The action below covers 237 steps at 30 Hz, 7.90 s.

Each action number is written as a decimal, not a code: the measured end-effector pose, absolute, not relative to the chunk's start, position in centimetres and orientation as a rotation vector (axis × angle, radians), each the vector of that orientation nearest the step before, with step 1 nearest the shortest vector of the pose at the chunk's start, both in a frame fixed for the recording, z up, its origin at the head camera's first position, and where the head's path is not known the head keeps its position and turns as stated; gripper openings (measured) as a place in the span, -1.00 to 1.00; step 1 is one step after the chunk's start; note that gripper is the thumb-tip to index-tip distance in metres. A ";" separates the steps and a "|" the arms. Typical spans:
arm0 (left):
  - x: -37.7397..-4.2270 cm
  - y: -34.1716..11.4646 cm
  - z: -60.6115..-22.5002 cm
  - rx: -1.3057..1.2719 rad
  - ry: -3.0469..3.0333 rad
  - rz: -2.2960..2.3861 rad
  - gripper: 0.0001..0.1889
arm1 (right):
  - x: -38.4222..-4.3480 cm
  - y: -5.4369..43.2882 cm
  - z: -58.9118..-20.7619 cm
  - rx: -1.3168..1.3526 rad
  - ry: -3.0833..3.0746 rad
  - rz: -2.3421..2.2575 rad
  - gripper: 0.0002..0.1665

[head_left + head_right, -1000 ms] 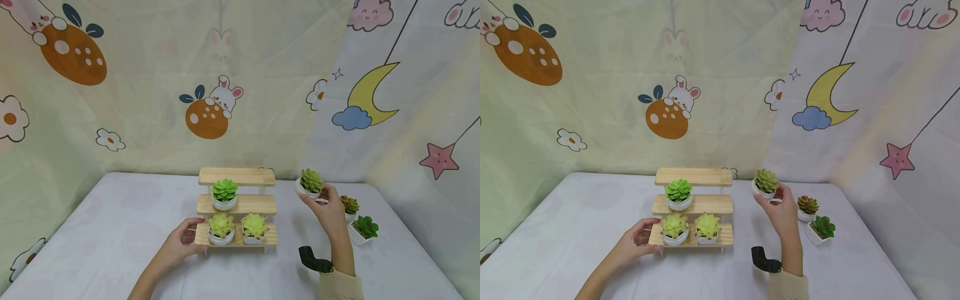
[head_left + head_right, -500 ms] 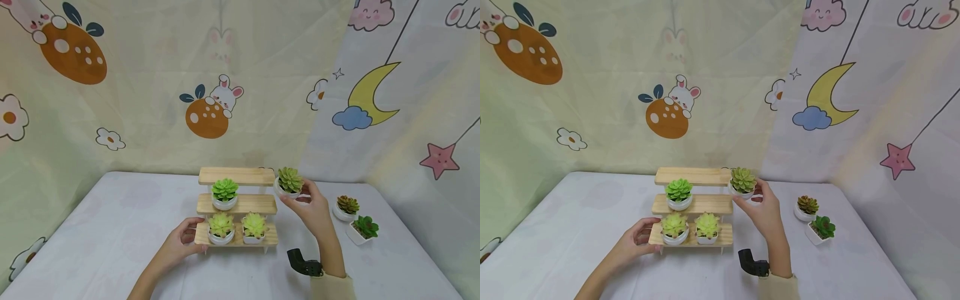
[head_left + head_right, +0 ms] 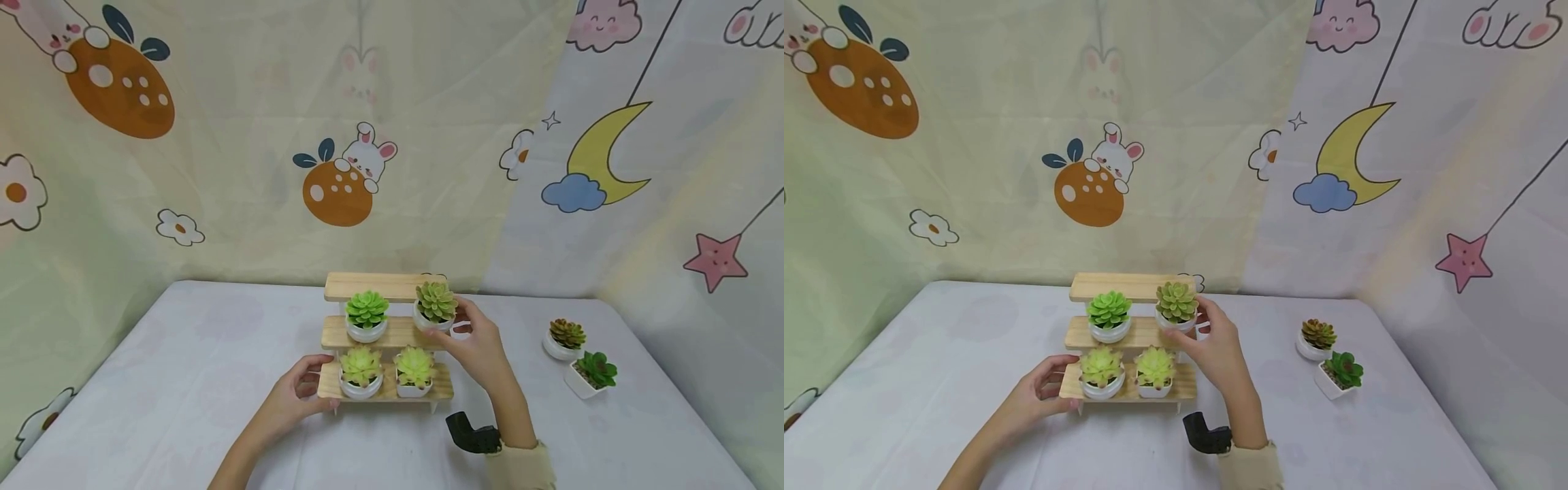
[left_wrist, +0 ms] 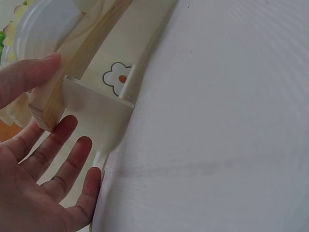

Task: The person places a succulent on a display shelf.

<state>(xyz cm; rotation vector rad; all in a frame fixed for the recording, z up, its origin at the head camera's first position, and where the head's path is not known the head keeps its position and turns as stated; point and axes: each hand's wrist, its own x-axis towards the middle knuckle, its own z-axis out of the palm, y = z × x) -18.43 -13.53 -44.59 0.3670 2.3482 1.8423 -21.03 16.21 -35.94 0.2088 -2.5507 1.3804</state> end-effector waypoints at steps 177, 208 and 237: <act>-18.0 -13.1 -44.5 0.233 2.292 1.928 -0.32 | -16.1 32.7 -38.0 -0.454 -2.780 1.234 0.12; -18.0 -13.1 -44.7 0.215 2.307 1.913 -0.32 | -21.5 19.2 -29.1 0.234 -2.730 1.452 -0.05; -18.3 -13.2 -44.7 0.246 2.289 1.913 -0.33 | -27.8 10.5 -28.2 0.484 -2.852 1.512 -0.20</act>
